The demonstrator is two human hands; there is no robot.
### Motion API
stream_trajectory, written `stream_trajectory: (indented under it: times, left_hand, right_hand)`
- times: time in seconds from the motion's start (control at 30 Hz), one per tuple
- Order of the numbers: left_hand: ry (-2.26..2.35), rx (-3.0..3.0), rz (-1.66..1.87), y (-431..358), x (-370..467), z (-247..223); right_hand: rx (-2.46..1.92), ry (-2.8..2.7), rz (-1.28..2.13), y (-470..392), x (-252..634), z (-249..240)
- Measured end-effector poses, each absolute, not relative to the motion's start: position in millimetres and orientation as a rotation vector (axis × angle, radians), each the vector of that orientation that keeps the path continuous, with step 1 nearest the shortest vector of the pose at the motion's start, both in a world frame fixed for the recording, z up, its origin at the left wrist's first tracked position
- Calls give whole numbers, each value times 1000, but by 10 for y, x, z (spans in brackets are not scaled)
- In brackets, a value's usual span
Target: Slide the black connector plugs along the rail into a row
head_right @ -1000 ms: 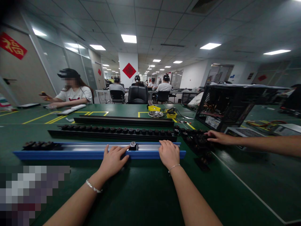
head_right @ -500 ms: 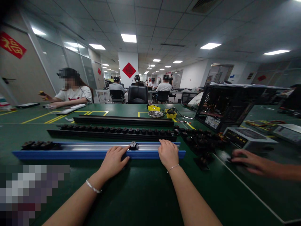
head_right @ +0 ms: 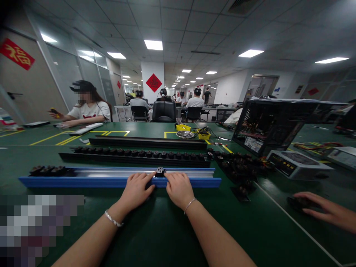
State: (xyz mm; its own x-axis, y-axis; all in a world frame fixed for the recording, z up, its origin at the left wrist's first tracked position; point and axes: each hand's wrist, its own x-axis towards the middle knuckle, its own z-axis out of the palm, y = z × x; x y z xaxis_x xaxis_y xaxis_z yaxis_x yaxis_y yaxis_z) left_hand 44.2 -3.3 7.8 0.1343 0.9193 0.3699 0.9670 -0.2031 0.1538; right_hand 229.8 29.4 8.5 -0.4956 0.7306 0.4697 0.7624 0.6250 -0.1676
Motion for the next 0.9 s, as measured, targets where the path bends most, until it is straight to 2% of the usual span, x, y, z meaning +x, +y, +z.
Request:
stream_trajectory:
  times: [0.9]
  left_hand:
    - [-1936, -2275, -607, -46, 456, 100]
  right_hand:
    - [-1212, -2480, -198, 306, 2328, 144]
